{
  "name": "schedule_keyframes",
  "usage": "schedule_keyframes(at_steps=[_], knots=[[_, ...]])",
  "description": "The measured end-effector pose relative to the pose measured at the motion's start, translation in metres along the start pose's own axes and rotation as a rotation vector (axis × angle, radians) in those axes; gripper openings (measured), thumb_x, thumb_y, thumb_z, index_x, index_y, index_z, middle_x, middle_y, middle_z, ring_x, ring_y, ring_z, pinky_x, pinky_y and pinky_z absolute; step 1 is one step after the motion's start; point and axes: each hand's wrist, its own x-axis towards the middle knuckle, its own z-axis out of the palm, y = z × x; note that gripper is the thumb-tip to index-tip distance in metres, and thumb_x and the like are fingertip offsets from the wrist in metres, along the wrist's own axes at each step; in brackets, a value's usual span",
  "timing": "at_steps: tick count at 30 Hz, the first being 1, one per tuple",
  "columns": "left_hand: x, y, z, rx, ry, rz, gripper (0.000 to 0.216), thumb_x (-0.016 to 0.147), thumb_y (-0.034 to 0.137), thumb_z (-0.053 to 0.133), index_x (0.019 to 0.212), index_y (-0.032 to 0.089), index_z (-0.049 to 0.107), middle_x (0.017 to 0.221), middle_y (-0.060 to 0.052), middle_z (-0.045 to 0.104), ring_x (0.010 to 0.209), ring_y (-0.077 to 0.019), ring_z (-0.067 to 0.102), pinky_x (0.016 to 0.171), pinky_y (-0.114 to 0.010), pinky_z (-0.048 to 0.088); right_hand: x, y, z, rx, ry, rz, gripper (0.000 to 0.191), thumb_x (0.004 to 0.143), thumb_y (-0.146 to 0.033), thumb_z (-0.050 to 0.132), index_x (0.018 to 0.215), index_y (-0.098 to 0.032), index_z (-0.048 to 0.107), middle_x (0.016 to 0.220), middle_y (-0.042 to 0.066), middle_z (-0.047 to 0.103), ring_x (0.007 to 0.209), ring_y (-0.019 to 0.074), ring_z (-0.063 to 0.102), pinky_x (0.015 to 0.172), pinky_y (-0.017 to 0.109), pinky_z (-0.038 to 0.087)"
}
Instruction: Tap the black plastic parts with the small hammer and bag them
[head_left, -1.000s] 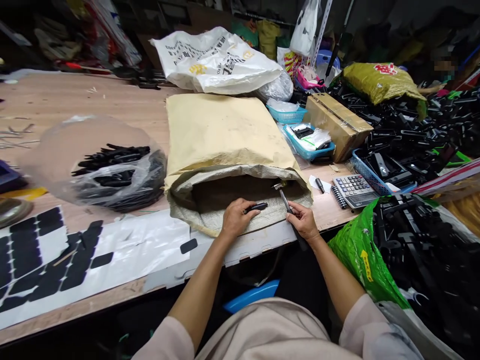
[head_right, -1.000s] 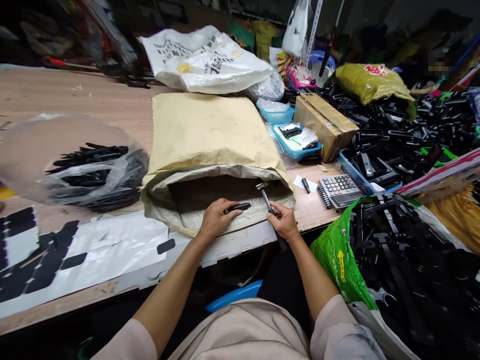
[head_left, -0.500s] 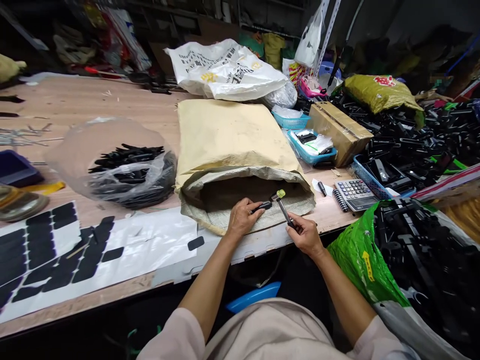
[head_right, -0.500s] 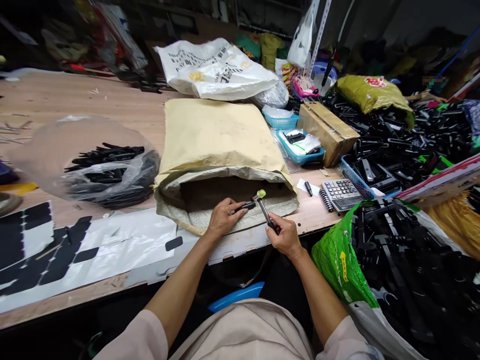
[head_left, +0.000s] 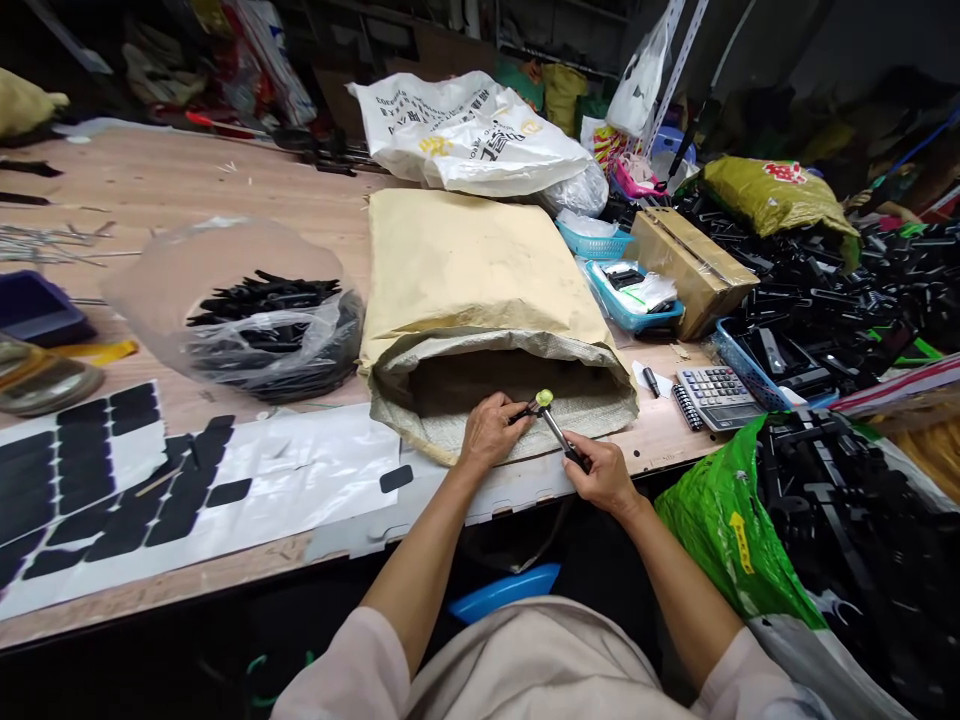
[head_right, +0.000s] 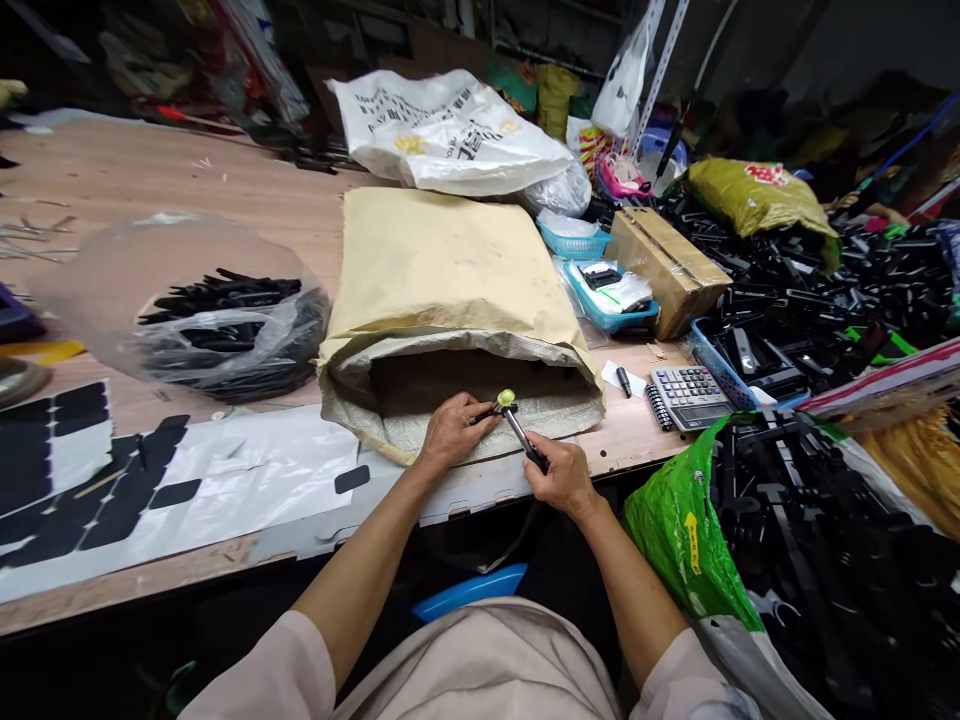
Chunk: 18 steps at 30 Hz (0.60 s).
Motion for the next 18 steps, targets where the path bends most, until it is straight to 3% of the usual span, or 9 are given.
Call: schedule_keyframes(at_steps=[3, 7, 13, 16, 18], knots=[[-0.001, 0.002, -0.001, -0.012, -0.004, -0.031, 0.025, 0.086, 0.038, 0.067, 0.106, 0.029, 0.078, 0.084, -0.002, 0.061, 0.08, -0.0167, 0.057, 0.073, -0.028, 0.043, 0.003, 0.008, -0.001, 0.071, -0.016, 0.058, 0.045, 0.08, -0.023, 0.062, 0.123, -0.014, 0.07, 0.061, -0.003, 0.055, 0.048, 0.0103, 0.045, 0.049, 0.023, 0.04], [-0.002, 0.0, -0.002, -0.045, -0.006, -0.05, 0.026, 0.086, 0.04, 0.067, 0.105, 0.027, 0.078, 0.086, -0.002, 0.063, 0.083, -0.0174, 0.06, 0.074, -0.028, 0.045, 0.008, 0.027, -0.005, 0.234, 0.091, 0.157, 0.044, 0.081, -0.025, 0.064, 0.123, -0.014, 0.07, 0.059, -0.005, 0.048, 0.047, 0.009, 0.04, 0.048, 0.022, 0.038], [-0.002, 0.011, -0.012, -0.164, 0.078, 0.045, 0.031, 0.097, 0.04, 0.048, 0.111, 0.021, 0.067, 0.097, -0.005, 0.064, 0.087, -0.0177, 0.06, 0.078, -0.03, 0.047, 0.015, 0.042, -0.008, 0.508, 0.163, 0.285, 0.045, 0.079, -0.03, 0.066, 0.121, -0.013, 0.069, 0.057, -0.006, 0.052, 0.053, 0.0121, 0.053, 0.057, 0.026, 0.047], [-0.029, 0.029, -0.024, -0.209, 0.17, 0.053, 0.033, 0.1, 0.041, 0.039, 0.113, 0.021, 0.063, 0.098, -0.006, 0.064, 0.088, -0.0191, 0.059, 0.081, -0.033, 0.048, 0.015, 0.043, -0.009, 0.54, 0.15, 0.288, 0.045, 0.077, -0.029, 0.067, 0.119, -0.013, 0.07, 0.056, -0.006, 0.053, 0.052, 0.0117, 0.054, 0.055, 0.025, 0.046], [-0.064, 0.041, -0.03, -0.204, 0.122, 0.134, 0.034, 0.099, 0.043, 0.039, 0.11, 0.023, 0.063, 0.097, -0.008, 0.066, 0.09, -0.0212, 0.06, 0.083, -0.036, 0.048, 0.015, 0.044, -0.008, 0.55, 0.142, 0.289, 0.046, 0.077, -0.029, 0.067, 0.119, -0.013, 0.069, 0.057, -0.006, 0.056, 0.053, 0.0113, 0.055, 0.056, 0.025, 0.046]])
